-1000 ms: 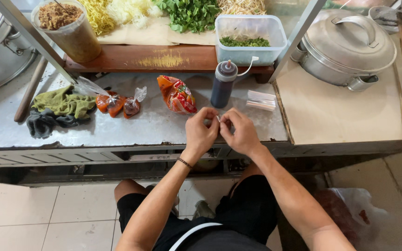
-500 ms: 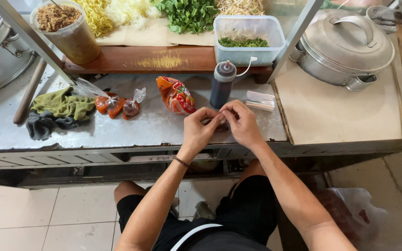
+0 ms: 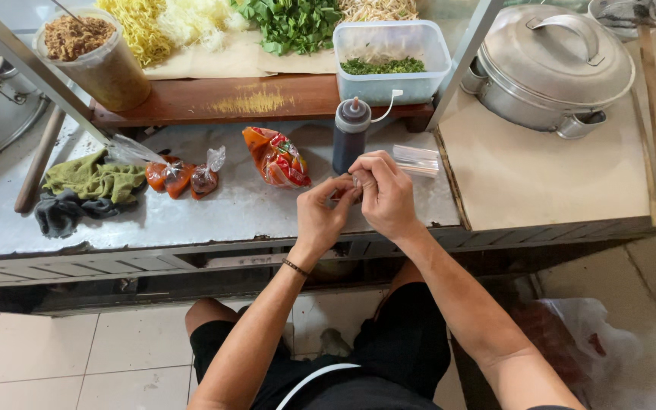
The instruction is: The person prepares multiple individual sauce packets by hand, opening plastic bags, filling them with sauce from a squeeze bottle, and tying them closed.
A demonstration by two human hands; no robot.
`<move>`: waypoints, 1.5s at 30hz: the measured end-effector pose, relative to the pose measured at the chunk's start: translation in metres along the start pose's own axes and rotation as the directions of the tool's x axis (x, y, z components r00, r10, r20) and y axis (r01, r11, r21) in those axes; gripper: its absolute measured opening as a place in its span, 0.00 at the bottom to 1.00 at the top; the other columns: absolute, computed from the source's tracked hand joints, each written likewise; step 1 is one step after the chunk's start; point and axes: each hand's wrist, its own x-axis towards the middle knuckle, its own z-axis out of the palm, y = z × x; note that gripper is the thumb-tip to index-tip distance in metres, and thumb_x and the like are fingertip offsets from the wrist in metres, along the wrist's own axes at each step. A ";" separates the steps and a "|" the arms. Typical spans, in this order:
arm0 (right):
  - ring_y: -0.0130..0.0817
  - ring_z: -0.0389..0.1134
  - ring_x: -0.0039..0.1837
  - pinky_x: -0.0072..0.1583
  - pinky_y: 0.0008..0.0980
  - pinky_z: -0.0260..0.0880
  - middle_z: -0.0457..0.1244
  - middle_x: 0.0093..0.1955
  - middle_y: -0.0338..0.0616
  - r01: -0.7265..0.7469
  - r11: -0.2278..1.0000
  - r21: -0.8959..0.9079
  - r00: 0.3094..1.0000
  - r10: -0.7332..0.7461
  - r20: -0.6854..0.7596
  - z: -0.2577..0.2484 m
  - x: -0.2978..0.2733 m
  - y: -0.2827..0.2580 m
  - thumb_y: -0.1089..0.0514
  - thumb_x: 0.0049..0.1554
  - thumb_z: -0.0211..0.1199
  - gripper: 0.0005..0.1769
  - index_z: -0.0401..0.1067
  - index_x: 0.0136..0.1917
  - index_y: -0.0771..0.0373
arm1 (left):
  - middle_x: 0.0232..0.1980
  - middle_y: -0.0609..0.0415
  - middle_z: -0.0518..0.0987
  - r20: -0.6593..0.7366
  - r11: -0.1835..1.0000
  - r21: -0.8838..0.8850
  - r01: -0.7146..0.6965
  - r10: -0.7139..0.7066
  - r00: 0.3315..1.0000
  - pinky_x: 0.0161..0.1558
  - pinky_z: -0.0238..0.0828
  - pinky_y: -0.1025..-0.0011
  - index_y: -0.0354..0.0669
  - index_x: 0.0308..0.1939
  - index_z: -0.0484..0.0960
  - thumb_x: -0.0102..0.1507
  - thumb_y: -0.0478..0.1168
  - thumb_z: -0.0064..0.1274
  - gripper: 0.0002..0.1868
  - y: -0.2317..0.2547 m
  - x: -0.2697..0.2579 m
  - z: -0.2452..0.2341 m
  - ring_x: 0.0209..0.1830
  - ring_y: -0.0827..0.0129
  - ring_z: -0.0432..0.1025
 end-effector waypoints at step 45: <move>0.49 0.70 0.53 0.57 0.48 0.71 0.69 0.47 0.43 -0.060 0.757 -0.650 0.888 0.338 0.312 -0.087 -0.029 0.125 0.53 0.55 0.71 0.07 0.82 0.48 0.52 | 0.36 0.55 0.76 -0.228 0.757 0.632 -0.166 0.386 0.894 0.38 0.71 0.66 0.45 0.49 0.82 0.60 0.30 0.61 0.14 0.023 0.043 -0.134 0.35 0.60 0.72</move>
